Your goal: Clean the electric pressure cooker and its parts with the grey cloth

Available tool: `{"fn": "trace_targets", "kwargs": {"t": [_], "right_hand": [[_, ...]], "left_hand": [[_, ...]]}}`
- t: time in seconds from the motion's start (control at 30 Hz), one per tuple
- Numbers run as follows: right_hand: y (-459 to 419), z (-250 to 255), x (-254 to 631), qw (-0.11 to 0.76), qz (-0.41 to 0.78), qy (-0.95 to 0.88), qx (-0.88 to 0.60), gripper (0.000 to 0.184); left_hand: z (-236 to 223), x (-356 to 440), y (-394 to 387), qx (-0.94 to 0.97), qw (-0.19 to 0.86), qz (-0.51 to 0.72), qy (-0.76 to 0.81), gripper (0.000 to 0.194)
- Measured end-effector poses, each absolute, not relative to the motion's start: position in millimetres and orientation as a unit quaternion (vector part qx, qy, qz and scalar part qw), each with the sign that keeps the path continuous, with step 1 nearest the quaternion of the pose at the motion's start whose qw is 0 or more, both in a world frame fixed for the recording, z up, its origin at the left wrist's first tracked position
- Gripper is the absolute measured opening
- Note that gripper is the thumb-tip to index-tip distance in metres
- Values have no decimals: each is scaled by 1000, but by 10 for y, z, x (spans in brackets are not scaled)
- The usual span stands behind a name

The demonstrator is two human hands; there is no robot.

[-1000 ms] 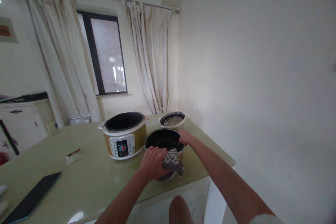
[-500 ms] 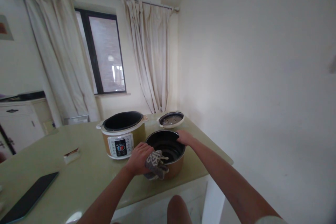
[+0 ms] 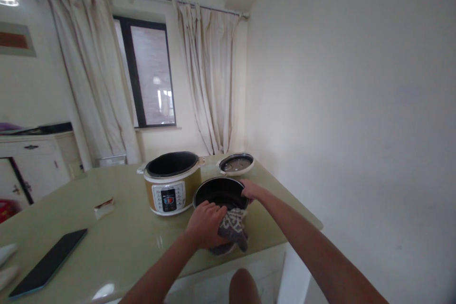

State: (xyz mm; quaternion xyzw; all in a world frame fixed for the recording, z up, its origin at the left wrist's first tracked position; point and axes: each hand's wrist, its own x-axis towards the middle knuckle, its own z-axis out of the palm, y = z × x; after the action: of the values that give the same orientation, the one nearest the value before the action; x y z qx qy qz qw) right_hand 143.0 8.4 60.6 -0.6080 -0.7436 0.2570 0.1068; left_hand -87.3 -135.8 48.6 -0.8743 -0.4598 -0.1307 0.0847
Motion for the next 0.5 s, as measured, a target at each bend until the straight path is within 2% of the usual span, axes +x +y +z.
{"fn": "trace_targets", "kwargs": {"t": [0.2,0.37,0.5], "right_hand": [[12,639,1475,102,257,-762,-585,47],[-36,580,1426,105,217,-760,-603,42],[-50,545,1369,106,166,-751,-631,41]], "left_hand": [[341,-1663,-1149,-880,75,-243,-401,28],[345,-1639,-1143,-856,33,-263,-444,34],[675,-1464,-1082,-794,-62,-254,-549,44]]}}
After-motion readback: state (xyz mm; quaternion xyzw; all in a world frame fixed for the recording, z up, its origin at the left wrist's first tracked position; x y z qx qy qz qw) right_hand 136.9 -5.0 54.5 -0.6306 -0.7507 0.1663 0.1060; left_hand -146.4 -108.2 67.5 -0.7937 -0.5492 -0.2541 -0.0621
